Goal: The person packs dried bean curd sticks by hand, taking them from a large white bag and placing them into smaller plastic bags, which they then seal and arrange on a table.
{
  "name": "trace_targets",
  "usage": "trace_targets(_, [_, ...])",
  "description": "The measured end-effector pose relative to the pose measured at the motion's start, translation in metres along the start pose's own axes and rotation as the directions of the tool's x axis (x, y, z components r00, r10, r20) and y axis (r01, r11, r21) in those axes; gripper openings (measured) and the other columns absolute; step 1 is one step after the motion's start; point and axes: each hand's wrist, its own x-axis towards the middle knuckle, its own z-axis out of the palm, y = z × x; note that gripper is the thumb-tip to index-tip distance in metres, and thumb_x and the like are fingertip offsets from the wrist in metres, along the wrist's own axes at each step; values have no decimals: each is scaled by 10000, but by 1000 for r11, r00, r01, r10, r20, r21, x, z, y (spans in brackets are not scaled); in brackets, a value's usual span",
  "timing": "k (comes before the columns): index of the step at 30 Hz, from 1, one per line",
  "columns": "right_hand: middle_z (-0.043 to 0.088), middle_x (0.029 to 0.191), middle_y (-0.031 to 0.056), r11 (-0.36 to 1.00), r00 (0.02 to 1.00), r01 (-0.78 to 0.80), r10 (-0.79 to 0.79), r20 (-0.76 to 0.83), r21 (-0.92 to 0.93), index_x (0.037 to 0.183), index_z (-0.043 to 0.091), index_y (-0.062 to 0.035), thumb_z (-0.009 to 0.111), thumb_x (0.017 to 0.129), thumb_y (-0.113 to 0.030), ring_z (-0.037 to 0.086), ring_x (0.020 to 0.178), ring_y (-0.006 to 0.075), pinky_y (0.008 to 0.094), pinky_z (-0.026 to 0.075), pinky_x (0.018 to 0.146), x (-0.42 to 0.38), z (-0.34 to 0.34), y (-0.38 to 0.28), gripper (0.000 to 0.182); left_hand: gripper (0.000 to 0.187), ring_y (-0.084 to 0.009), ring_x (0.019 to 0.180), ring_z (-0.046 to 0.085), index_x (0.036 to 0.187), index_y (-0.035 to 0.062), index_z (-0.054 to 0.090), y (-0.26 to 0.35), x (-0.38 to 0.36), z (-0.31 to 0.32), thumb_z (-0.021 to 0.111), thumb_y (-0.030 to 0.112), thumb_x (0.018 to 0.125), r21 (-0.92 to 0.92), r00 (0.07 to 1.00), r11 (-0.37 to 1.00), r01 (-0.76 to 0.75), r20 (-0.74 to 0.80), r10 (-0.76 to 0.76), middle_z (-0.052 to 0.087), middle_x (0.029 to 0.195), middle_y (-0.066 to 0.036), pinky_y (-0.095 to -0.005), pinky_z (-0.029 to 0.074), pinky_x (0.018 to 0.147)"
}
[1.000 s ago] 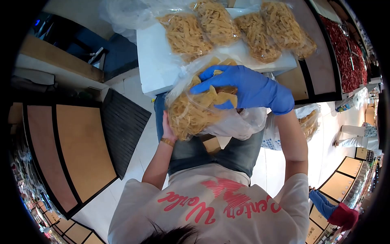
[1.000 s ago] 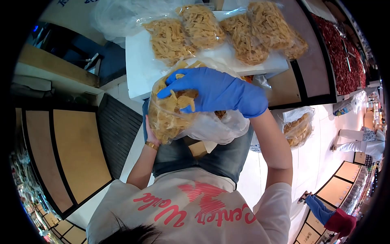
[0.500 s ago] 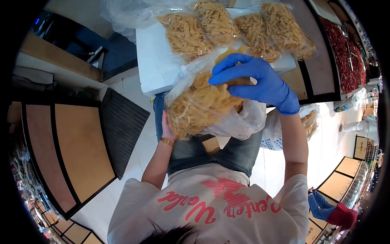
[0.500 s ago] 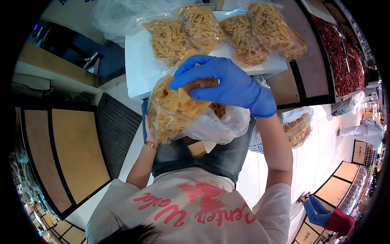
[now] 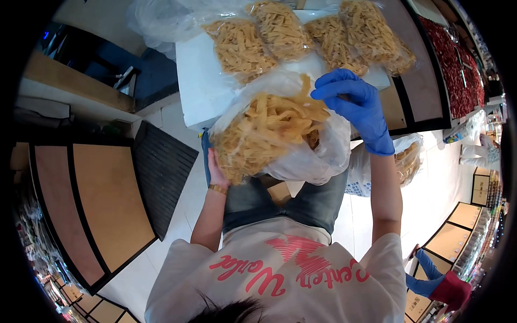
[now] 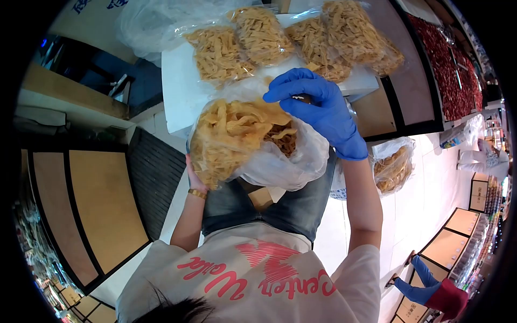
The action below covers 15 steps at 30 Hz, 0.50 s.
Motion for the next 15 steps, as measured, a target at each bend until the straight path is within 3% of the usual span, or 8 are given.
trace_targets(2, [592,984,45,995,998,-52,55,-33,80,933,685,-62,590,753,48,562,905,143,251,450,803,-5,-2,-2,231,710,-318,1238,390,1370,124,340,4,1,-1,357,617,859,-15,1000,1000,-17,-9,16,387,1380,-105,-474,332,1009])
trace_targets(6, [596,993,42,996,1000,-20,22,-23,84,962,681,-65,591,762,34,564,908,141,257,454,808,-13,-5,8,240,687,-325,1241,385,1371,128,338,15,-1,12,352,597,870,-28,999,999,-24,-45,23,376,1387,-102,-486,330,1010])
trace_targets(8, [600,998,38,997,990,-76,72,117,27,1023,662,-82,605,773,-5,563,890,136,255,456,797,-13,-4,12,267,665,-302,1231,400,1371,133,336,17,-3,17,344,585,884,-57,999,998,-37,2,37,388,1376,-100,-466,348,998])
trace_targets(12, [594,991,32,991,987,-126,131,91,-53,1098,628,-115,639,773,-66,561,863,133,240,456,785,-9,9,6,328,662,-307,1233,397,1372,132,334,16,2,11,341,582,886,-63,998,997,-51,27,53,382,1379,-99,-470,344,1002])
trace_targets(14, [575,986,47,962,986,-157,167,27,-224,1160,593,-157,672,758,-132,554,859,171,261,451,798,-2,12,-5,411,663,-308,1239,392,1372,131,333,14,3,7,338,582,887,-67,998,997,-44,33,46,381,1380,-99,-469,343,1005])
trace_targets(15, [575,986,47,962,986,-156,166,28,-224,1160,593,-157,672,758,-132,554,859,171,261,451,798,1,16,-4,411,663,-308,1239,392,1372,131,333,14,2,5,338,582,887,-66,998,997,-45,33,47,381,1380,-99,-469,343,1005])
